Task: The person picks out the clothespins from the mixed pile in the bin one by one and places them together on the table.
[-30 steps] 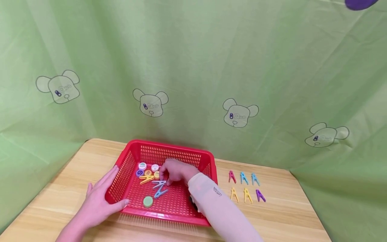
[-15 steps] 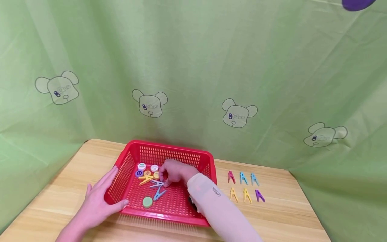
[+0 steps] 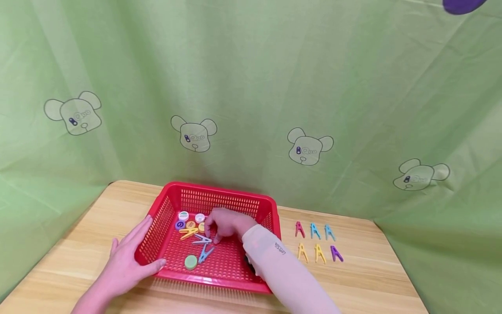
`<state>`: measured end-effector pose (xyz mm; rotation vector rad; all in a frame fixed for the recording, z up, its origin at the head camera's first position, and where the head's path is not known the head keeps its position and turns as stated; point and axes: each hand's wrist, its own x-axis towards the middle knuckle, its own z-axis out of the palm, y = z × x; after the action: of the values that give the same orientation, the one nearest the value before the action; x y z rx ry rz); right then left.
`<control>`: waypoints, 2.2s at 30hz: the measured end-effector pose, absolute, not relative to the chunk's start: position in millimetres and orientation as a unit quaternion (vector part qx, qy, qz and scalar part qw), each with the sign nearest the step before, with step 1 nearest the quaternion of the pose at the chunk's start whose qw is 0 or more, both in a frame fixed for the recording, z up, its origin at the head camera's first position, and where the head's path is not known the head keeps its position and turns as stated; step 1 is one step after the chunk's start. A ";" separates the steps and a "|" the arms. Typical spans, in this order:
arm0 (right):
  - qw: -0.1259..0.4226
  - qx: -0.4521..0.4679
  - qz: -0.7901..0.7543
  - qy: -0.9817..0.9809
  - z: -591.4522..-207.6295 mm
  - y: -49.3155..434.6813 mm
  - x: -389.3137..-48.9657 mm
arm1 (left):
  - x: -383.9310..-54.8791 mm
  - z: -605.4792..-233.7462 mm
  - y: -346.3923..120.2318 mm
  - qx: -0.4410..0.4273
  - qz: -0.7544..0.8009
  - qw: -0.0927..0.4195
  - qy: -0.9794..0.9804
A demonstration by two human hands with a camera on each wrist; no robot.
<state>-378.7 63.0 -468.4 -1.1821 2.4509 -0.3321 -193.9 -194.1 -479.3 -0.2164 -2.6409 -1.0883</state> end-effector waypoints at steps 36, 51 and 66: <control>0.192 -0.444 -0.101 0.870 -469.2 53.0 -378.4 | -195.2 -478.7 -194.7 -0.078 -0.374 0.146 -0.913; 0.190 -0.440 -0.104 0.872 -467.0 52.9 -376.5 | -194.7 -480.1 -194.5 -0.078 -0.373 0.148 -0.913; 0.198 -0.402 -0.167 0.878 -464.0 61.1 -374.5 | -191.5 -481.7 -192.9 -0.083 -0.375 0.159 -0.910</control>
<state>-374.5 61.1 -464.0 -1.1257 2.4568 -0.4681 -191.5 -192.9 -481.7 -0.2381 -2.6008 -1.0720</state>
